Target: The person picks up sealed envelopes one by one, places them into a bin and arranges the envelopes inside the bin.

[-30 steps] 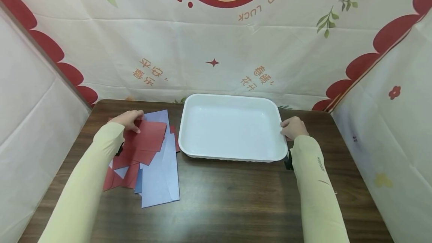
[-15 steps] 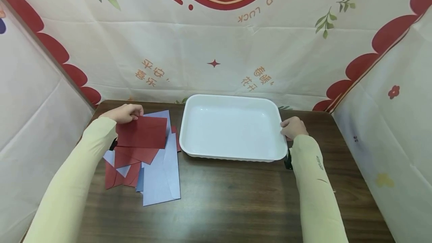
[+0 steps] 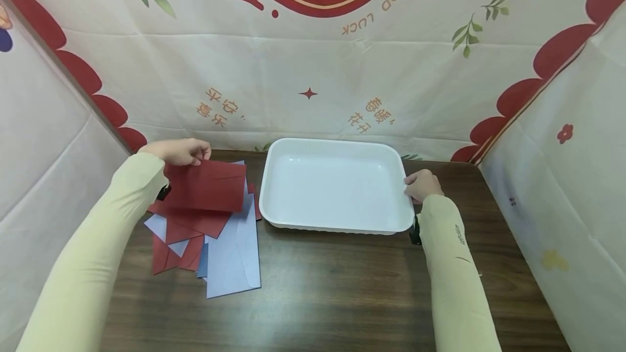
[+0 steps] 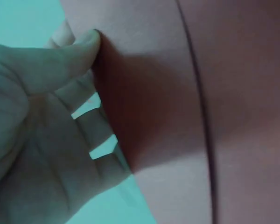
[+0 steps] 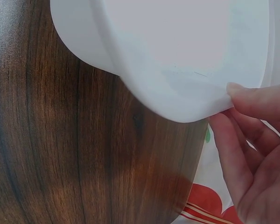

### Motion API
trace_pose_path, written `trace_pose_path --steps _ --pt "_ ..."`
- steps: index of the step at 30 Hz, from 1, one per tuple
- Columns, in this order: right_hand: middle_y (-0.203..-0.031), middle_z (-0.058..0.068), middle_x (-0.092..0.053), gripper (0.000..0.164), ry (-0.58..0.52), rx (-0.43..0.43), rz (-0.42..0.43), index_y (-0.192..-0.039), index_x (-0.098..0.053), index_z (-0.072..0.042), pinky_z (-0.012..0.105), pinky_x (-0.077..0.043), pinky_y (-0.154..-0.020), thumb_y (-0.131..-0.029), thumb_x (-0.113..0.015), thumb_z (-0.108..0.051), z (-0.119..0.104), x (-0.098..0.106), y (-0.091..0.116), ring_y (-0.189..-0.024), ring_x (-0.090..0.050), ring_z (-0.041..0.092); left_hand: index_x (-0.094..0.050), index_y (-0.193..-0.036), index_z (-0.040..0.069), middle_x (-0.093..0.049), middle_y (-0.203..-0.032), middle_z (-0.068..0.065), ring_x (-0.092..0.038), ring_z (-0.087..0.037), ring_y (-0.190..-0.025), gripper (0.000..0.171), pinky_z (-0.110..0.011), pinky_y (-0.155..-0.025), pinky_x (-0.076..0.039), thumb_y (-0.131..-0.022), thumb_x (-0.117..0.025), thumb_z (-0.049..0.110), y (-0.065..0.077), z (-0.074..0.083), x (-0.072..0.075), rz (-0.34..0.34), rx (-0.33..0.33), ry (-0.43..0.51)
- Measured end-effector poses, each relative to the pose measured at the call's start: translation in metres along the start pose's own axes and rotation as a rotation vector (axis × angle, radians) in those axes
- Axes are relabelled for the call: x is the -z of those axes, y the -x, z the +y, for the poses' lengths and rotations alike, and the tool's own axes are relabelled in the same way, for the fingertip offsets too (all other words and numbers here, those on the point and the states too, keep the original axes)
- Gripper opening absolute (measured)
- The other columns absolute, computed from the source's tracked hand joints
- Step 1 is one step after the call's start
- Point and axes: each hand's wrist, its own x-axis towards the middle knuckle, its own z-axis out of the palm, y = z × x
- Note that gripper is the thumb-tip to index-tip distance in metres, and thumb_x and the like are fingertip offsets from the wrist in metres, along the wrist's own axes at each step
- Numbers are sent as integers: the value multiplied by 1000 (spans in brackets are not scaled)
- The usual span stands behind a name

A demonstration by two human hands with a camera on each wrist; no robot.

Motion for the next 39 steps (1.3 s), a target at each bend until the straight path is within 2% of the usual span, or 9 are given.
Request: trace_pose_path --steps 5,10,19,28,34,39 --pt "-115 34 -48 42 0 1 10 -118 -52 12 34 -53 -64 -81 -63 -5 0 1 0 -72 -62 21 -46 -91 5 -43 -79 -6 -42 -18 -76 20 -28 -62 -33 -86 -37 -12 -1 28 11 -34 2 -21" --pt "-114 33 -49 41 10 14 25 -117 -53 11 33 -54 -63 -81 -64 -6 2 0 -1 -73 -62 23 -48 -91 6 -42 -76 -5 -41 -19 -75 13 -30 -65 -34 -88 -44 -6 -12 55 15 -19 -53 -63" --pt "-111 32 -49 40 7 26 27 -116 -53 10 34 -53 -63 -81 -64 -6 6 3 1 -72 -62 23 -51 -93 6 -54 -94 -8 -48 -21 -88 11 -33 -77 -40 -88 -49 -3 -50 100 6 0 -179 -96" --pt "-112 32 -49 41 -12 21 13 -117 -52 10 34 -54 -62 -81 -63 -5 6 7 -2 -71 -62 22 -48 -94 9 -53 -111 -8 -47 -20 -101 10 -30 -80 -40 -90 -48 0 -94 141 -3 -72 -156 -20" --pt "-112 32 -50 40 -17 23 16 -117 -52 10 36 -53 -64 -81 -62 -5 6 6 -1 -70 -62 21 -44 -93 10 -50 -107 -6 -45 -18 -96 10 -27 -75 -37 -90 -50 2 -111 171 -5 -103 -196 -49" --pt "-111 31 -51 41 -37 9 7 -117 -52 10 39 -53 -68 -80 -63 -4 5 3 0 -71 -62 22 -46 -93 11 -52 -107 -3 -46 -17 -97 10 -27 -75 -37 -89 -52 5 -124 189 -9 -113 -205 -85"
